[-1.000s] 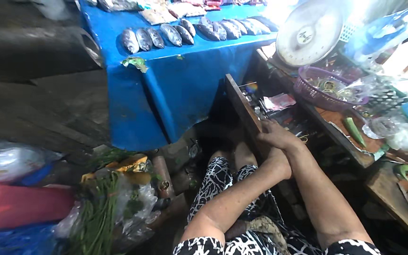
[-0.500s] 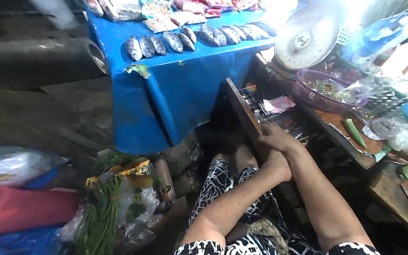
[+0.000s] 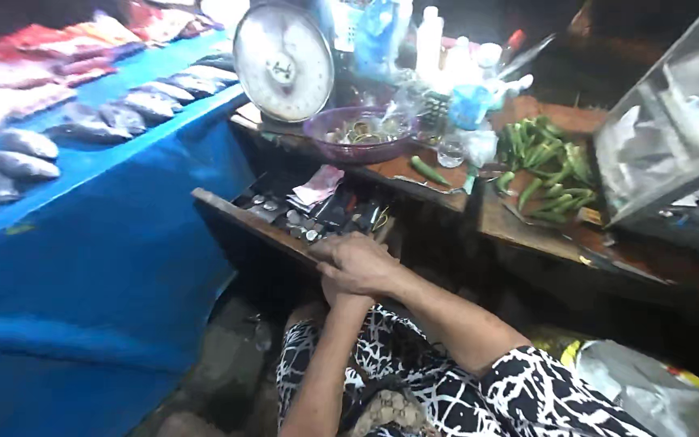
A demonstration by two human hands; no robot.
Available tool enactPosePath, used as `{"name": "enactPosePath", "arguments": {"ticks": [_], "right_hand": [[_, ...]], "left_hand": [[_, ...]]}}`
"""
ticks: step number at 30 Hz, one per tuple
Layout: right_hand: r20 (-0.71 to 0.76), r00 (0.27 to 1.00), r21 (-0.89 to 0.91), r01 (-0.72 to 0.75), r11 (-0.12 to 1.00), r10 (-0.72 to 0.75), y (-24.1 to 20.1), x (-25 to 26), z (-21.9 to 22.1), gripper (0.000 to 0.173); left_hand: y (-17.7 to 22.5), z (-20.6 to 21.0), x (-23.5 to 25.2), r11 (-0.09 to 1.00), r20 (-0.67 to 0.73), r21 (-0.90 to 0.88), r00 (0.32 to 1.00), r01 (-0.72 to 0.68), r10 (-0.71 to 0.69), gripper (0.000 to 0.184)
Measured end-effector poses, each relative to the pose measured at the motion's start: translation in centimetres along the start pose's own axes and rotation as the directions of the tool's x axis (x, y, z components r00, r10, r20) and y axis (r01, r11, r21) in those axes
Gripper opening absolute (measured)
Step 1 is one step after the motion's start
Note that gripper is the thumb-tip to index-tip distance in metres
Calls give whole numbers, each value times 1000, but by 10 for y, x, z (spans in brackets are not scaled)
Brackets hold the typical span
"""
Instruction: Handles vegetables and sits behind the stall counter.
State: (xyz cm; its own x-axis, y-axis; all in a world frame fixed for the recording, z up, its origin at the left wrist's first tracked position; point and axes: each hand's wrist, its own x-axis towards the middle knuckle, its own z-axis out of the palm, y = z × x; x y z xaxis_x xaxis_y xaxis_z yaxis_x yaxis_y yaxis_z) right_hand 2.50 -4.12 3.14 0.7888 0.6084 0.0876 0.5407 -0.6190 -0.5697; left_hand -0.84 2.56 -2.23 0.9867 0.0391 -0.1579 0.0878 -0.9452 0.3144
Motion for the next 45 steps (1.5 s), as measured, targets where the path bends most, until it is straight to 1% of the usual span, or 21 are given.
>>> {"name": "enactPosePath", "arguments": {"ticks": [1, 2, 3, 4, 6, 8, 10, 13, 16, 17, 20, 22, 25, 26, 30, 34, 36, 40, 45], "right_hand": [[-22, 1000, 43, -11, 999, 12, 4, -4, 1, 34], [-41, 998, 92, -35, 995, 39, 9, -8, 2, 34], [-67, 995, 147, -58, 987, 68, 13, -11, 2, 35], [-101, 991, 205, -69, 976, 91, 18, -14, 3, 35], [-167, 978, 329, -68, 942, 129, 27, -21, 7, 34], [-223, 964, 415, -39, 909, 143, 34, -29, 13, 32], [-298, 945, 462, 18, 887, 136, 41, -33, 20, 31], [-370, 925, 480, 107, 871, 90, 47, -34, 27, 31], [-389, 919, 501, 154, 851, 63, 48, -36, 28, 31], [-394, 917, 511, 164, 844, 61, 48, -36, 29, 31], [-398, 915, 526, 173, 833, 61, 50, -38, 29, 31], [-396, 916, 533, 172, 829, 65, 51, -38, 29, 31], [-394, 917, 536, 172, 826, 65, 51, -38, 29, 32], [-393, 917, 541, 171, 824, 68, 50, -38, 29, 32], [-400, 914, 549, 174, 818, 73, 49, -39, 28, 31], [-429, 902, 551, 215, 806, 53, 49, -39, 30, 31], [-433, 900, 543, 221, 810, 44, 50, -39, 31, 30], [-429, 902, 545, 217, 810, 47, 49, -40, 31, 31], [-435, 899, 555, 226, 800, 47, 50, -40, 31, 30]], "left_hand": [[-2, -2, -5, 1000, -9, -16, 1000, 6, -6, 62], [-1, -9, -11, 998, 13, -55, 1000, -11, 12, 66], [-1, -13, -14, 995, -5, -82, 998, -57, 57, 68], [-1, -15, -15, 987, -55, -110, 992, -116, 111, 66], [5, -23, -16, 957, -150, -224, 977, -185, 153, 60], [6, -25, -15, 920, -169, -325, 971, -219, 171, 59], [5, -25, -13, 917, -148, -319, 968, -240, 202, 56], [6, -31, -15, 930, -115, -260, 965, -258, 236, 50], [6, -30, -13, 935, -124, -208, 956, -287, 266, 47], [7, -32, -14, 940, -104, -198, 959, -278, 262, 46], [12, -39, -16, 960, -11, -121, 967, -253, 254, 45], [14, -40, -15, 964, 4, -104, 969, -245, 247, 45], [13, -41, -17, 963, -10, -138, 972, -233, 234, 45], [13, -40, -16, 961, -20, -129, 970, -243, 242, 45], [13, -39, -15, 964, 13, -88, 967, -251, 253, 46], [10, -34, -13, 954, -49, -114, 961, -276, 272, 42], [10, -32, -11, 956, -56, -86, 959, -282, 278, 43], [12, -33, -11, 961, -21, -66, 964, -267, 266, 43], [13, -33, -9, 970, 35, -14, 969, -242, 243, 49]]}}
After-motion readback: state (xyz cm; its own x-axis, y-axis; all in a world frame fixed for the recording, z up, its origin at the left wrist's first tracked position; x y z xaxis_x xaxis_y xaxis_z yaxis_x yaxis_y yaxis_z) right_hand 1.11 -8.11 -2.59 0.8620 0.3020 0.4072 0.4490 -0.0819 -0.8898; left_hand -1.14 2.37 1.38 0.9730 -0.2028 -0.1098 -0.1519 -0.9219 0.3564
